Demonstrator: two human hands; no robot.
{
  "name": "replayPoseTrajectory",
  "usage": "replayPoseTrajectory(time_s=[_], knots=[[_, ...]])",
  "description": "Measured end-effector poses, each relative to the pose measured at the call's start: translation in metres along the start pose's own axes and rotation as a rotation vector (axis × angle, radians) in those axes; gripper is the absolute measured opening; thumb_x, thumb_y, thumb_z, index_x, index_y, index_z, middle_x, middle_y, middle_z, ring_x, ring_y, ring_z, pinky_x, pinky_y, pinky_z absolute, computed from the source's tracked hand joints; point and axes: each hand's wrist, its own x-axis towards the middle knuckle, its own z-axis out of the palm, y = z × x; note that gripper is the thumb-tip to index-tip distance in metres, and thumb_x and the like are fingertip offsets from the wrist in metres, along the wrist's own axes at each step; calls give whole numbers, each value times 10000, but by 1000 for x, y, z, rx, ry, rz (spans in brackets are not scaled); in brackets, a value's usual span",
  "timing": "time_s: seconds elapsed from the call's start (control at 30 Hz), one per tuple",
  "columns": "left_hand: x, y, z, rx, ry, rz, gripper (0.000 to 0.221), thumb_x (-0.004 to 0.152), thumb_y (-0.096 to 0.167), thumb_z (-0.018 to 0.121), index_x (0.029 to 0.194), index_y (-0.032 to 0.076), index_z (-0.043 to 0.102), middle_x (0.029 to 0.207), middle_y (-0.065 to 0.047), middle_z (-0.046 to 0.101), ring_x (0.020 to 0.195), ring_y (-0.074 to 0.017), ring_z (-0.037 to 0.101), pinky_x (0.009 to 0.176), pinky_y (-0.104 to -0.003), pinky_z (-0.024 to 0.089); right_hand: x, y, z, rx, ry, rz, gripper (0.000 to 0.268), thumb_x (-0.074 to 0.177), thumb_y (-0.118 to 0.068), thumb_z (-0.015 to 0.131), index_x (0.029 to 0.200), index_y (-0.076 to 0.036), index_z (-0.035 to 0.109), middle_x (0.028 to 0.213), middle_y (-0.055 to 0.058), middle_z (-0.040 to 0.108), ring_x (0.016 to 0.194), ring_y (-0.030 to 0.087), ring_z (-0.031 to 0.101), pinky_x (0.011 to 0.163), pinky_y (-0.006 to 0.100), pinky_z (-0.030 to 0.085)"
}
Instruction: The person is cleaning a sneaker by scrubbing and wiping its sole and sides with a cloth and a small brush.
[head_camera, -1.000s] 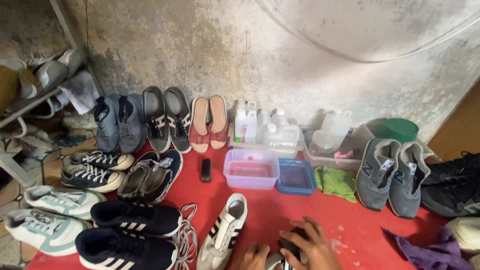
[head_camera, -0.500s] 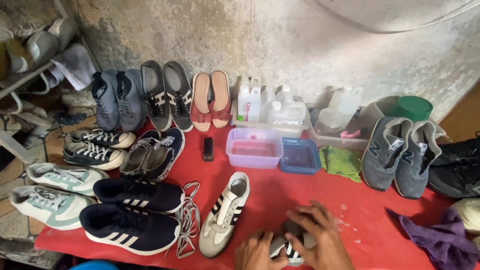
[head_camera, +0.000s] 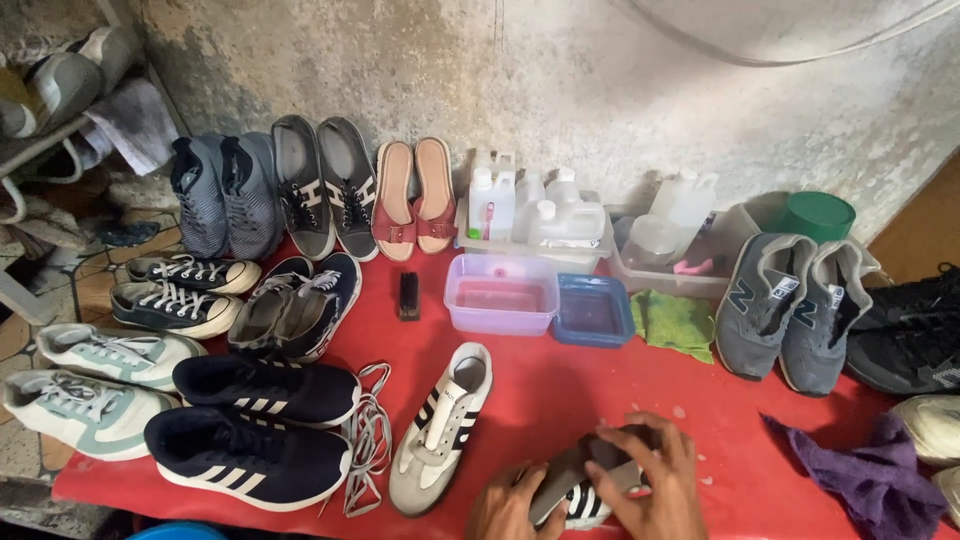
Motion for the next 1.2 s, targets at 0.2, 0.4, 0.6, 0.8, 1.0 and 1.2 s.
replayPoseTrajectory(time_s=[0.2, 0.4, 0.6, 0.8, 1.0, 1.2], knots=[[23, 20, -32, -45, -134, 33, 421, 939, 422, 598, 1271, 167, 641, 1043, -154, 719, 841, -458, 676, 654, -594, 518, 9, -3, -3, 13, -28, 124, 398, 717, -424, 859, 1097, -319, 813, 1230, -26, 599, 1144, 243, 580, 1120, 486, 375], [45, 46, -52, 161, -77, 141, 422, 966, 350, 652, 1330, 139, 618, 1173, -97, 668, 893, -369, 675, 760, -503, 539, 25, -20, -19, 59, -47, 290, 409, 755, -389, 833, 1157, -318, 800, 1305, -12, 568, 1242, 271, 518, 1022, 444, 489], [43, 40, -51, -144, -72, 134, 393, 894, 382, 667, 1179, 117, 619, 1180, -153, 653, 998, -404, 665, 800, -519, 534, 24, -15, -2, 37, 51, 52, 351, 814, -340, 793, 1152, -247, 769, 1262, 59, 569, 1186, 226, 612, 1006, 369, 474], [38, 50, -54, -55, -149, -41, 606, 948, 580, 600, 1359, 137, 553, 1360, -117, 603, 1132, -388, 628, 815, -558, 538, 27, -16, -3, 42, 1, 26, 406, 797, -357, 819, 1184, -247, 771, 1300, 64, 569, 1125, 232, 570, 987, 373, 506], [39, 55, -64, -60, -81, 52, 652, 934, 528, 630, 1365, 45, 562, 1256, -218, 649, 1046, -442, 653, 827, -525, 529, 25, -26, 0, 46, -49, -235, 346, 860, -348, 749, 1127, -130, 722, 1245, 146, 599, 1193, 336, 580, 1037, 475, 456], [39, 61, -65, 6, -82, 1, 592, 918, 475, 633, 1301, 25, 609, 1221, -182, 666, 973, -426, 671, 709, -554, 556, 18, -29, -6, 13, -29, -116, 339, 842, -279, 810, 1149, -164, 726, 1310, 88, 580, 1251, 332, 546, 1112, 511, 399]])
